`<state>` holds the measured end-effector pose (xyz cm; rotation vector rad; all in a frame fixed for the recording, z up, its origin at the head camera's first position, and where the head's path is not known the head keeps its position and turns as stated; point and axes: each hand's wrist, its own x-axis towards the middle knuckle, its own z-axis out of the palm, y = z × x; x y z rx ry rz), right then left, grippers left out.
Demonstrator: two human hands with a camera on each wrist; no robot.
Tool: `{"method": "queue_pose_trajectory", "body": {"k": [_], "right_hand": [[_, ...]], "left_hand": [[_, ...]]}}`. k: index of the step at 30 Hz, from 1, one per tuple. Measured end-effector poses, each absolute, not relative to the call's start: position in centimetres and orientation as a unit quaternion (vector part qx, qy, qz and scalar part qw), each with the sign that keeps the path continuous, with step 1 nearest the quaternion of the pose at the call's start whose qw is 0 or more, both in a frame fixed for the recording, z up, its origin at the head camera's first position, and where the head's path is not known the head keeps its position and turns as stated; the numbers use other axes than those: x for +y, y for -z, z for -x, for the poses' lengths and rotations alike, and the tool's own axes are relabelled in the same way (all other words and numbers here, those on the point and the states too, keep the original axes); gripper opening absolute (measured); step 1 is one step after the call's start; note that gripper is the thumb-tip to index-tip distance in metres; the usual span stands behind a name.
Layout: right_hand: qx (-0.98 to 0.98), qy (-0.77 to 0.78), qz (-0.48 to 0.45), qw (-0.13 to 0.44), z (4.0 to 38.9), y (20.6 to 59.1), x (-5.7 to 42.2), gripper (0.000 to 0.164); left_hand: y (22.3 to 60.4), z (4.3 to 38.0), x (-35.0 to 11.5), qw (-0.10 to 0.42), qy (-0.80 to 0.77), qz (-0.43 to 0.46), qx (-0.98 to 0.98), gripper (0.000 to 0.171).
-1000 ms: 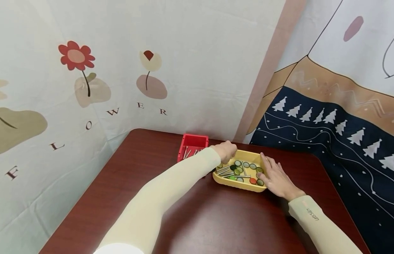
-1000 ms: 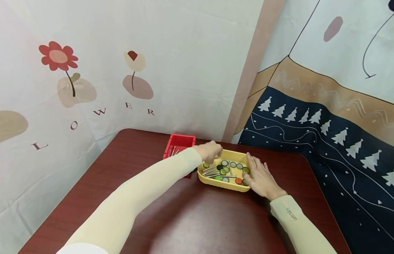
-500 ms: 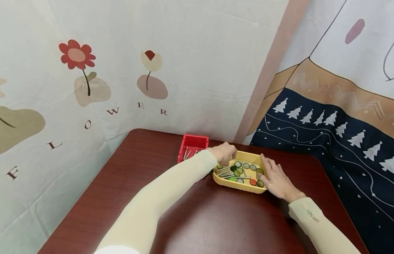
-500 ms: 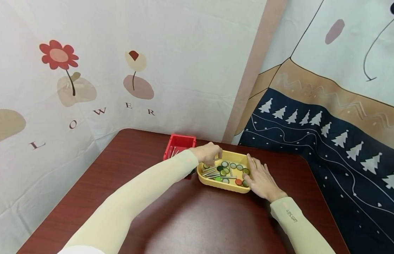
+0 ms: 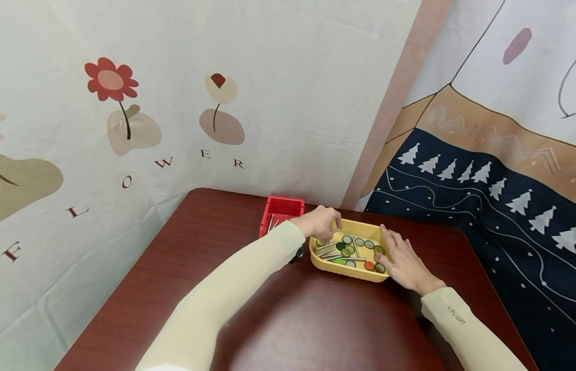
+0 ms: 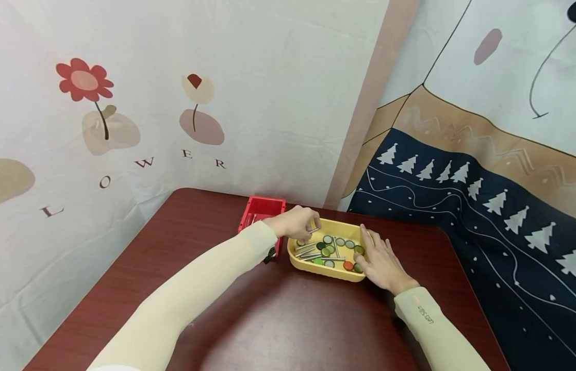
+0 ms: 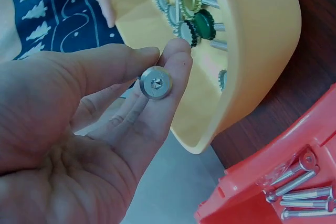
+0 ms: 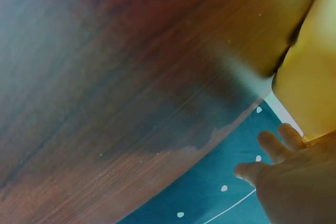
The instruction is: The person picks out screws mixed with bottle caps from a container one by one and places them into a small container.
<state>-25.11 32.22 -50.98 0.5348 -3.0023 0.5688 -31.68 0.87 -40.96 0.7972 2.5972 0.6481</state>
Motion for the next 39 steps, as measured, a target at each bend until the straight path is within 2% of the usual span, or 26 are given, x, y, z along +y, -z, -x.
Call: {"method": "queue_pose_trajectory", "body": {"k": [24,39], "right_hand": [[-0.969,-0.178,-0.169,0.018,25.3,50.9,32.2,0.088],[-0.968,-0.182,-0.17,0.017,25.4,50.9,32.3,0.089]], "left_hand": [[40.6,31.9,-3.3,0.175,-0.403,-0.213,0.873,0.043],[40.8,32.2,-6.2,0.146,-0.435,-0.186,0.869,0.043]]}}
